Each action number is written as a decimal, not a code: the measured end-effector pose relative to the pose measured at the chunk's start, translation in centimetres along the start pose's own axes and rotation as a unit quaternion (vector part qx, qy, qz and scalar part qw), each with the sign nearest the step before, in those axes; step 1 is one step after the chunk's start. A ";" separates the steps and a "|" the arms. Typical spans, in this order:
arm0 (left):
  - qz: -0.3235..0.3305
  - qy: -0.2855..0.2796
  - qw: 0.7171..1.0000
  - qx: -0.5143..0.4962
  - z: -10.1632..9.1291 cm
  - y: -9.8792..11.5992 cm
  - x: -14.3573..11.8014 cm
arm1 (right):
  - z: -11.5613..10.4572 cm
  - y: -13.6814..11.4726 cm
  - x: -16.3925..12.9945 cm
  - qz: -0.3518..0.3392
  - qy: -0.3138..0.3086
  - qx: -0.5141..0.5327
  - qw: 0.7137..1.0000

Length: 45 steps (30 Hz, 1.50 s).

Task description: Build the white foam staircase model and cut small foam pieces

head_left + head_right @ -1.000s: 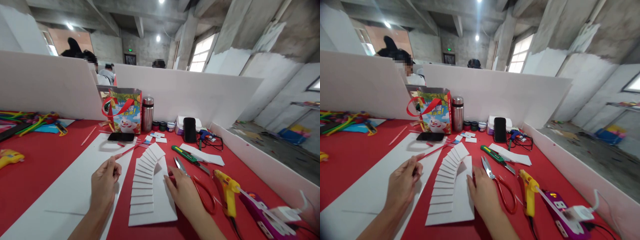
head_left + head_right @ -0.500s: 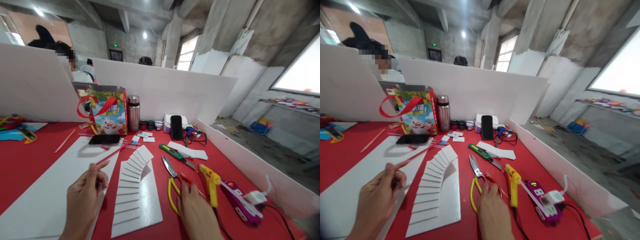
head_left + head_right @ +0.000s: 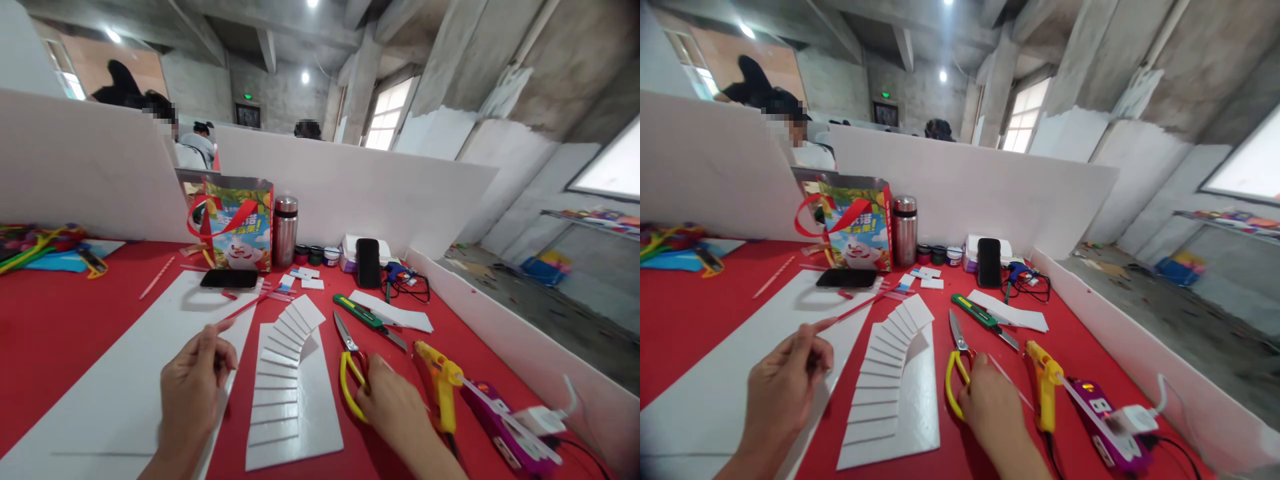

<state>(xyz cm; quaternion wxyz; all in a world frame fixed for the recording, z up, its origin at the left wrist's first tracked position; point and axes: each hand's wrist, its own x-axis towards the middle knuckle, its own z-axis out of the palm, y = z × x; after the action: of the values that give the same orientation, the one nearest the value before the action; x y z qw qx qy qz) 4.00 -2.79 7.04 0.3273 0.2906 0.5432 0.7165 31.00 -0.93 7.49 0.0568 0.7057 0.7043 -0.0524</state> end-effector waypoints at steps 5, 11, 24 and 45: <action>0.099 -0.215 0.970 0.059 -0.5 0.6 -1.3 | 2.1 1.6 -0.5 -0.013 0.046 0.093 0.995; 0.324 -0.406 0.833 0.191 0.0 1.1 -3.7 | 3.0 1.5 -0.8 0.018 0.060 0.089 0.994; 0.248 -0.217 0.770 0.547 -6.8 -1.7 8.0 | 2.5 1.4 -0.4 -0.019 0.074 0.069 0.995; 0.178 -0.171 0.728 0.640 -5.4 -5.4 7.0 | 4.8 0.7 -0.6 0.014 0.158 -0.013 0.987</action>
<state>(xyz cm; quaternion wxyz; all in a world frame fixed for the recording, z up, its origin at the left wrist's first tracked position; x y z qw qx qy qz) -3.65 0.63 0.96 0.0182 0.6403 0.7461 0.1820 31.69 -2.24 2.84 -0.0450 0.7143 0.6949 0.0698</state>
